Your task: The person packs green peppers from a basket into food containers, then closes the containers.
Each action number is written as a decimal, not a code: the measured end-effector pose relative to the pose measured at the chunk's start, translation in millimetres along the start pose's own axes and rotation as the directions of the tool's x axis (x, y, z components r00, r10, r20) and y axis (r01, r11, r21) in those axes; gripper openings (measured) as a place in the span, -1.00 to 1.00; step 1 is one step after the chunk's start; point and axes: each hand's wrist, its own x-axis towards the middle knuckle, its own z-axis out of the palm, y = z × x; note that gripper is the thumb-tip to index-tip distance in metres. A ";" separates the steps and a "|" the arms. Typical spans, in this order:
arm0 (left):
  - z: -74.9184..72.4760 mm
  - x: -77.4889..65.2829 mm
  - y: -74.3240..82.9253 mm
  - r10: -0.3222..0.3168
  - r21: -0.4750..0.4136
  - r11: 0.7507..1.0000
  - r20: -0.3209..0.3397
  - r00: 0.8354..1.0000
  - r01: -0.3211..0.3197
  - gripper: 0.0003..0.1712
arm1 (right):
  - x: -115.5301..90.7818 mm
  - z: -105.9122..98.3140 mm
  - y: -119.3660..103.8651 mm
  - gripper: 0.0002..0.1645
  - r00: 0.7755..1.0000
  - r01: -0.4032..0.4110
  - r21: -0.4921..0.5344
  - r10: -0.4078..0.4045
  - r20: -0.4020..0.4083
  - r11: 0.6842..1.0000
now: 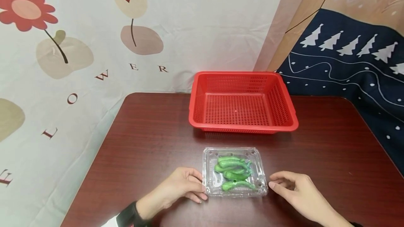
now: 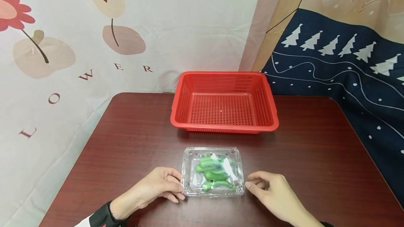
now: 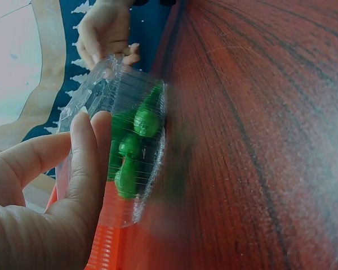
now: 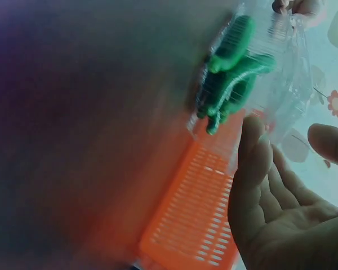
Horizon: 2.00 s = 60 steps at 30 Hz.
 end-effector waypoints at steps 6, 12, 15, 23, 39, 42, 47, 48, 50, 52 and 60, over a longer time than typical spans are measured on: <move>0.1 0.5 0.3 0.007 -0.003 1.000 -0.003 1.000 -0.007 -0.69 | 6.3 1.5 13.3 -0.85 0.970 -0.050 0.173 0.006 0.245 0.984; 0.0 1.3 -0.6 0.016 -0.009 1.000 -0.002 1.000 -0.016 -0.69 | 9.6 7.4 17.3 -0.80 0.941 -0.075 0.295 -0.031 0.338 0.952; 0.2 1.2 -0.5 0.017 -0.008 1.000 -0.001 1.000 -0.017 -0.69 | 10.3 9.2 16.6 -0.77 0.930 -0.121 0.349 -0.016 0.367 0.929; 2.3 1.0 0.0 0.012 -0.005 1.000 0.010 1.000 -0.012 -0.63 | 9.2 13.4 15.3 -0.72 0.915 -0.193 0.433 0.002 0.403 0.880; 8.6 6.8 0.3 0.003 0.022 1.000 -0.027 1.000 -0.002 -0.60 | 6.8 16.4 15.3 -0.74 0.921 -0.186 0.440 -0.001 0.391 0.879; 8.6 7.2 0.3 0.004 0.021 1.000 -0.029 1.000 -0.003 -0.59 | 6.7 16.3 15.3 -0.75 0.921 -0.185 0.440 -0.001 0.389 0.879; 9.1 8.4 1.5 0.007 0.019 1.000 -0.030 1.000 -0.007 -0.57 | 6.8 15.8 15.6 -0.75 0.921 -0.185 0.438 0.000 0.389 0.880; 9.2 8.6 1.8 0.007 0.018 1.000 -0.031 0.999 -0.007 -0.57 | 7.0 15.6 15.7 -0.74 0.921 -0.185 0.438 0.000 0.389 0.880; 9.4 9.1 2.3 0.007 0.014 1.000 -0.032 0.999 -0.006 -0.57 | 7.5 15.3 16.0 -0.74 0.921 -0.186 0.435 0.002 0.389 0.881; 9.4 9.6 2.5 0.006 0.011 1.000 -0.034 0.999 -0.006 -0.58 | 8.0 15.2 16.4 -0.74 0.921 -0.187 0.434 0.004 0.389 0.881; 9.9 10.8 1.7 0.007 -0.003 1.000 -0.042 0.999 -0.007 -0.56 | 9.1 13.7 17.7 -0.73 0.919 -0.218 0.419 0.040 0.393 0.881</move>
